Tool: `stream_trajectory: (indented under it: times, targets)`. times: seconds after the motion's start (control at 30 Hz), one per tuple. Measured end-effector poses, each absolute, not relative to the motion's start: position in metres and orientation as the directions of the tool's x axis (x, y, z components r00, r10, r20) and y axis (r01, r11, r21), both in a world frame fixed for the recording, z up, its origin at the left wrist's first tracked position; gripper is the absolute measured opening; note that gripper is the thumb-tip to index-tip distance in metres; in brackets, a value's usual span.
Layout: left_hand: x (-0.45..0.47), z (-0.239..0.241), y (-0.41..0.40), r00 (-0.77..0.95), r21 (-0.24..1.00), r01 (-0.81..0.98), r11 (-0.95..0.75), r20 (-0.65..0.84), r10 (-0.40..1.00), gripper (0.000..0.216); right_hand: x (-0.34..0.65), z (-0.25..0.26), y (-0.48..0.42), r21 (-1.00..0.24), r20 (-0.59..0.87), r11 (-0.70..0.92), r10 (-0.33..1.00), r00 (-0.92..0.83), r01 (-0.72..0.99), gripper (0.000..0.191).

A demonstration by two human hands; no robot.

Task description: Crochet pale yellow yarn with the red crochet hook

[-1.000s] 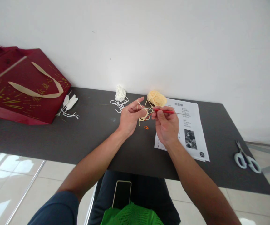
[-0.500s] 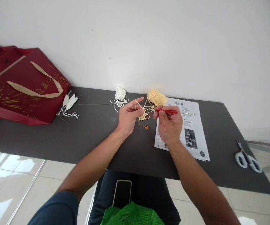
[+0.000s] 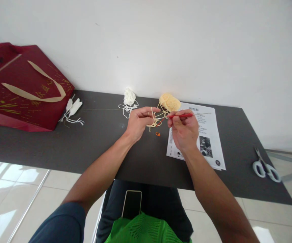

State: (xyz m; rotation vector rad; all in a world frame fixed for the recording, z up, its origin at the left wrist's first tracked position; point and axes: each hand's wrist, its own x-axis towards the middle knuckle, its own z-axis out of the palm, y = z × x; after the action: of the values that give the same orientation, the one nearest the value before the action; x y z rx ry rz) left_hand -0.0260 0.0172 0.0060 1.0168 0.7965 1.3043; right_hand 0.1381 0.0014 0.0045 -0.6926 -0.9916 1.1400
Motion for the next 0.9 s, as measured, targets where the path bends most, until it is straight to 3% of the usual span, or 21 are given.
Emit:
stream_trajectory:
  times: [0.63, 0.77, 0.9]
  targets:
    - [-0.0291, 0.0122, 0.0191, 0.337, 0.828, -0.513, 0.224, -0.045, 0.94, 0.025, 0.1398, 0.0062, -0.0007, -0.847, 0.213, 0.187, 0.977, 0.004, -0.497, 0.03]
    - [-0.0292, 0.0085, 0.0184, 0.312, 0.841, -0.517, 0.16, 0.012, 0.95, 0.018, 0.1411, 0.0032, 0.0017, -0.814, 0.099, 0.064, 0.995, -0.03, -0.577, 0.028]
    - [-0.0258, 0.0042, 0.0169, 0.184, 0.898, -0.437, -0.04, 0.133, 0.974, 0.017, 0.1372, 0.0026, 0.0025, -0.739, -0.023, -0.038, 0.999, -0.031, -0.673, 0.024]
